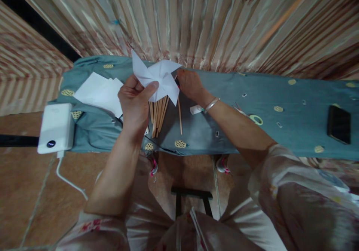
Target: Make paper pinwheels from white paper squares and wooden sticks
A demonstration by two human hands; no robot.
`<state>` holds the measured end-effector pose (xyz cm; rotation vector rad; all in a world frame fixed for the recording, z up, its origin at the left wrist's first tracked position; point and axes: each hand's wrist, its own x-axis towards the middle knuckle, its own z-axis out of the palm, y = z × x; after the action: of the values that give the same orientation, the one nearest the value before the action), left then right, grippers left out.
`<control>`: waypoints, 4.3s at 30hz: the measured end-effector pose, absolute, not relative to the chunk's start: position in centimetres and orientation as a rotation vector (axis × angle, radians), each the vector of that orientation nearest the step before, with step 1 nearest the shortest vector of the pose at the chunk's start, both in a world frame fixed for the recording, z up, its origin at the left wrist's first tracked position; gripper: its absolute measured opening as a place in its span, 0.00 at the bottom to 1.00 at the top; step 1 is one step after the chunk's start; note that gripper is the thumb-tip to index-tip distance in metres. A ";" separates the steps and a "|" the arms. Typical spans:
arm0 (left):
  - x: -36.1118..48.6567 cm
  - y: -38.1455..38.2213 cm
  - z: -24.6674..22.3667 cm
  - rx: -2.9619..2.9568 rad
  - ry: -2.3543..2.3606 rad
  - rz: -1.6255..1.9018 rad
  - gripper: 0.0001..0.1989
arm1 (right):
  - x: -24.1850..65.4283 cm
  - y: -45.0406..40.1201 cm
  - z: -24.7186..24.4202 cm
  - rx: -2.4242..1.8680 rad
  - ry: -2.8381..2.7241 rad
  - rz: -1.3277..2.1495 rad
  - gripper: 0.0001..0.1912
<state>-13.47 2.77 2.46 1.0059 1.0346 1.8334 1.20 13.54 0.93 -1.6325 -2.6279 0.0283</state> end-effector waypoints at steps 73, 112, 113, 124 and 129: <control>-12.6 4.4 3.9 0.882 0.899 1.953 0.16 | 15.1 -1.4 -5.5 -1.467 -1.806 0.713 0.12; -14.3 3.7 3.0 0.961 1.033 1.872 0.13 | 5.4 9.9 0.3 -1.495 -2.242 0.312 0.15; -14.1 3.7 2.9 0.968 1.035 1.859 0.13 | 6.3 9.0 0.3 -1.444 -2.223 0.317 0.15; -10.1 3.6 2.0 0.966 1.062 1.706 0.12 | 16.4 1.3 -2.2 -1.430 -2.106 0.468 0.12; -8.3 3.7 1.3 0.968 1.073 1.617 0.12 | 16.0 0.5 -2.7 -1.412 -2.205 0.505 0.08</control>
<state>-8.29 3.75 1.32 0.9677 1.0729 1.6171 15.98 0.46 -2.67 -1.4116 -2.2052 0.5052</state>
